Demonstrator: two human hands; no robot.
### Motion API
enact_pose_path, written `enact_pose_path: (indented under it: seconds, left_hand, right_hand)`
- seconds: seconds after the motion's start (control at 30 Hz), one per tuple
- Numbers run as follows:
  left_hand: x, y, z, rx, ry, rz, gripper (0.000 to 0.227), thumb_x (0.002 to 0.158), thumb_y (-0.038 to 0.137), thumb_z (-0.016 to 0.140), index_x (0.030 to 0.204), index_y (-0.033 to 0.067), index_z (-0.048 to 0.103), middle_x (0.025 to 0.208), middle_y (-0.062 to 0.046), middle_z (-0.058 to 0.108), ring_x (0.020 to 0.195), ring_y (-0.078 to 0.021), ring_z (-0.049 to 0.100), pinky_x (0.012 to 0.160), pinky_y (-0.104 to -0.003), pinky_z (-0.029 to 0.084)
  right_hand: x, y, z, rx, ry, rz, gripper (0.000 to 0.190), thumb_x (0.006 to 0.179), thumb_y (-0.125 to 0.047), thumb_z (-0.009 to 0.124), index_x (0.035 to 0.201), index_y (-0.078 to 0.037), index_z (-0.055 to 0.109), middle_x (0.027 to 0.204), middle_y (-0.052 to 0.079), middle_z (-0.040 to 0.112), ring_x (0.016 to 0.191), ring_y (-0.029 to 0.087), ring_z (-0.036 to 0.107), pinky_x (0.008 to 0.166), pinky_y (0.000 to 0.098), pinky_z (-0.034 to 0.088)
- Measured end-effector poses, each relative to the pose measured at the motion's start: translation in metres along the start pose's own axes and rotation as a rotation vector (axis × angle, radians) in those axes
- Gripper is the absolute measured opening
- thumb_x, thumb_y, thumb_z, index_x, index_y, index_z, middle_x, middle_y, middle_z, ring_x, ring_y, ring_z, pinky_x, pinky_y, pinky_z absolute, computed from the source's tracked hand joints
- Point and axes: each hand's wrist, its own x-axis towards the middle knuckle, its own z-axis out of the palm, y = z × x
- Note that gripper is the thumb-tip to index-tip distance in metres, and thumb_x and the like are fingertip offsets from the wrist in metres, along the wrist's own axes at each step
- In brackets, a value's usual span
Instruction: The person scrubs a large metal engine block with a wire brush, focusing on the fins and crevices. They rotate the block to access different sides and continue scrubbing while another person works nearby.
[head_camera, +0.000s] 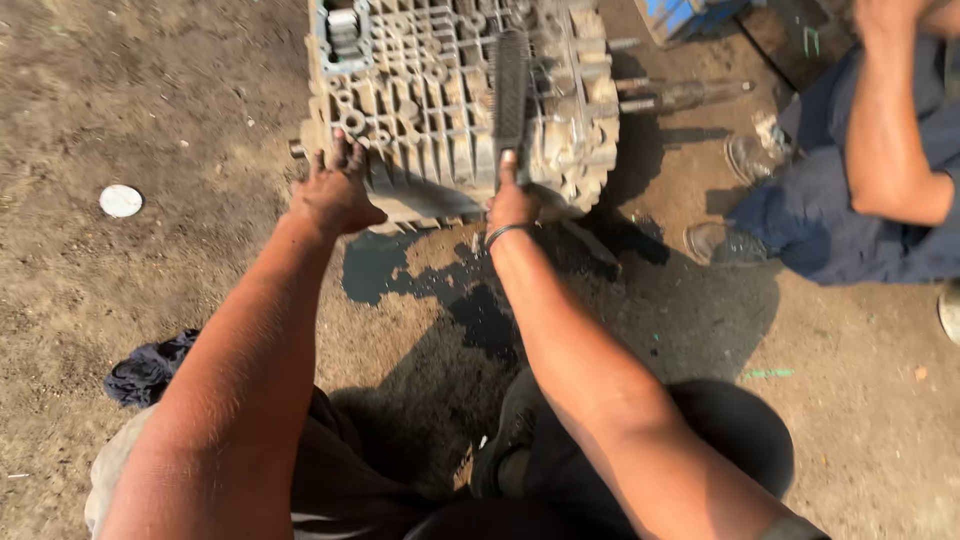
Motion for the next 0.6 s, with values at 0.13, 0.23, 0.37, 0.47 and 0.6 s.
enact_pose_path:
  seconds: [0.13, 0.23, 0.37, 0.47, 0.6]
  left_hand:
    - [0.002, -0.003, -0.002, -0.016, 0.016, -0.004, 0.115, 0.084, 0.053, 0.075, 0.166, 0.0212, 0.001, 0.171, -0.01, -0.014, 0.157, -0.0399, 0.005, 0.122, -0.063, 0.021]
    - [0.002, -0.003, -0.008, -0.007, 0.018, -0.018, 0.115, 0.083, 0.053, 0.075, 0.165, 0.0215, 0.001, 0.171, -0.01, -0.016, 0.156, -0.0392, 0.005, 0.121, -0.063, 0.024]
    - [0.002, 0.001, -0.001, -0.005, 0.009, -0.011, 0.114, 0.084, 0.055, 0.074, 0.166, 0.019, 0.002, 0.171, -0.013, -0.014, 0.155, -0.0416, 0.005, 0.119, -0.064, 0.023]
    - [-0.002, -0.001, -0.001, -0.004, 0.031, -0.033, 0.115, 0.081, 0.056, 0.075, 0.166, 0.0236, 0.004, 0.172, -0.007, -0.012, 0.158, -0.0373, 0.007, 0.121, -0.061, 0.027]
    - [-0.002, -0.001, -0.006, -0.015, 0.014, -0.014, 0.115, 0.082, 0.054, 0.076, 0.165, 0.0232, 0.002, 0.172, -0.008, -0.014, 0.156, -0.0401, 0.006, 0.12, -0.064, 0.024]
  right_hand:
    - [-0.016, 0.052, -0.075, -0.402, 0.094, -0.249, 0.067, 0.085, -0.075, 0.071, 0.074, -0.01, 0.059, 0.055, 0.001, 0.06, 0.044, 0.01, 0.058, 0.04, 0.0245, 0.043]
    - [-0.021, 0.054, -0.077, -0.255, 0.002, -0.338, 0.05, 0.081, -0.067, 0.073, 0.064, -0.021, 0.063, 0.049, -0.003, 0.055, 0.04, 0.01, 0.05, 0.038, 0.0273, 0.035]
    - [-0.021, -0.018, -0.022, -0.096, -0.129, 0.019, 0.065, 0.089, -0.07, 0.066, 0.061, -0.017, 0.043, 0.051, -0.004, 0.043, 0.037, 0.01, 0.038, 0.036, 0.0294, 0.031]
    - [-0.038, -0.031, -0.017, -0.167, -0.134, 0.093, 0.066, 0.086, -0.077, 0.06, 0.067, -0.014, 0.052, 0.054, -0.003, 0.047, 0.039, 0.011, 0.04, 0.036, 0.0294, 0.031]
    - [-0.047, 0.039, -0.078, -0.314, -0.077, -0.152, 0.064, 0.09, -0.072, 0.06, 0.072, -0.011, 0.059, 0.057, 0.0, 0.053, 0.045, 0.014, 0.047, 0.043, 0.0311, 0.036]
